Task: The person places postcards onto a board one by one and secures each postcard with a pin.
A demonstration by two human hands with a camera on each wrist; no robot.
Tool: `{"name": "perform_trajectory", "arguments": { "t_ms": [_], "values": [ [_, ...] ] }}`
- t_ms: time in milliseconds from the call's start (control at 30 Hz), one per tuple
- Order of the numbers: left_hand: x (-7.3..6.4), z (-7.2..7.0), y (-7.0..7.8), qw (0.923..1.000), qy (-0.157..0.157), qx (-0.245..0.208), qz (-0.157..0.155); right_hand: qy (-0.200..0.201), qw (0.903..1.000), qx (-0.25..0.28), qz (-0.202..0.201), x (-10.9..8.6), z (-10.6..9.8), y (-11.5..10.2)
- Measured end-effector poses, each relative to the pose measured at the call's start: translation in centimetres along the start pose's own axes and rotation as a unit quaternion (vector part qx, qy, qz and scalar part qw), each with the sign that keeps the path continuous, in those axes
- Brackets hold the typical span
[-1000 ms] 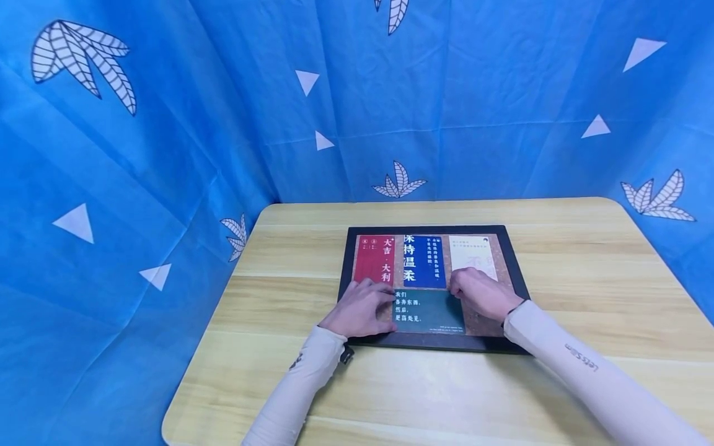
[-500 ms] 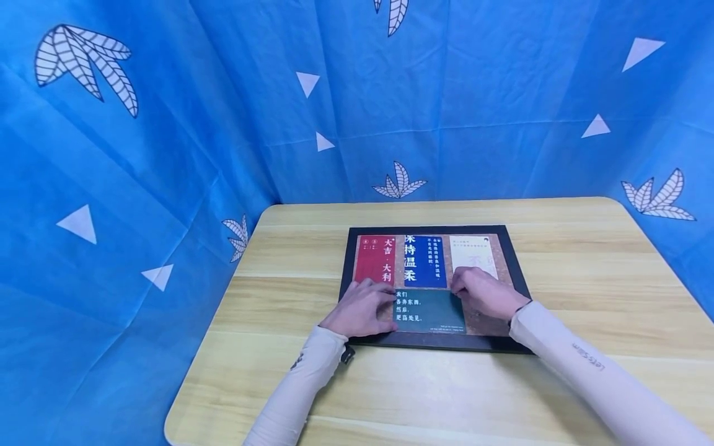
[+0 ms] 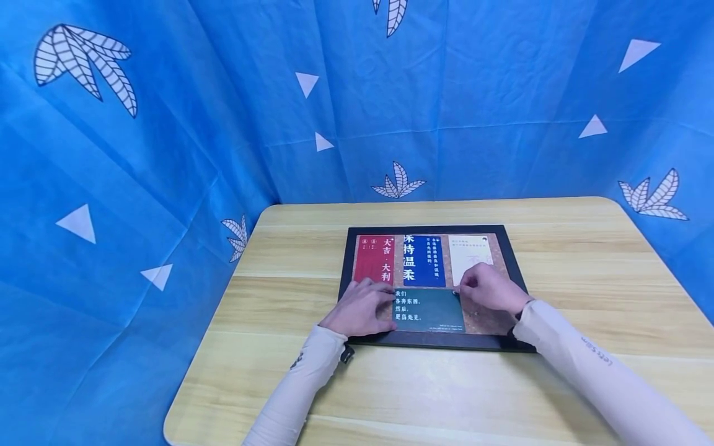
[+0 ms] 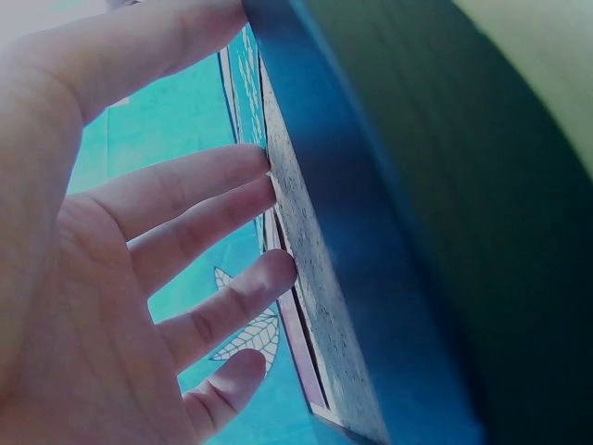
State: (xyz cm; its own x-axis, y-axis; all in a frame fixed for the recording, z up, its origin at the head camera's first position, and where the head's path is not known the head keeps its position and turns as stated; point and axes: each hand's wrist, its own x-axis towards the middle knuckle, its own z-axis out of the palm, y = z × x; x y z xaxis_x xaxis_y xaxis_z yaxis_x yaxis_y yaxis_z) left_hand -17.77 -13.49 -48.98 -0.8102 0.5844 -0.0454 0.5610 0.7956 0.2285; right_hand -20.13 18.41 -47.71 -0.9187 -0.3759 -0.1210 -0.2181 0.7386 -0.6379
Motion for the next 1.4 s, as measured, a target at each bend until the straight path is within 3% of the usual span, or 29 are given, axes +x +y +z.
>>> {"name": "perform_trajectory", "arguments": {
  "t_ms": [433, 1100, 1400],
  "values": [
    [0.18, -0.11, -0.17, 1.0000, 0.004, 0.003, -0.001, -0.040, 0.9971, 0.031, 0.056, 0.27, 0.04, 0.47],
    [-0.20, 0.16, 0.06, 1.0000, 0.000, -0.001, -0.004, -0.088, 0.9909, 0.050, 0.089, 0.33, 0.07, 0.18],
    [-0.11, 0.32, 0.10, 1.0000, 0.004, 0.004, -0.002, -0.083, 0.9925, 0.050, 0.076, 0.16, 0.06, 0.21]
  ]
}}
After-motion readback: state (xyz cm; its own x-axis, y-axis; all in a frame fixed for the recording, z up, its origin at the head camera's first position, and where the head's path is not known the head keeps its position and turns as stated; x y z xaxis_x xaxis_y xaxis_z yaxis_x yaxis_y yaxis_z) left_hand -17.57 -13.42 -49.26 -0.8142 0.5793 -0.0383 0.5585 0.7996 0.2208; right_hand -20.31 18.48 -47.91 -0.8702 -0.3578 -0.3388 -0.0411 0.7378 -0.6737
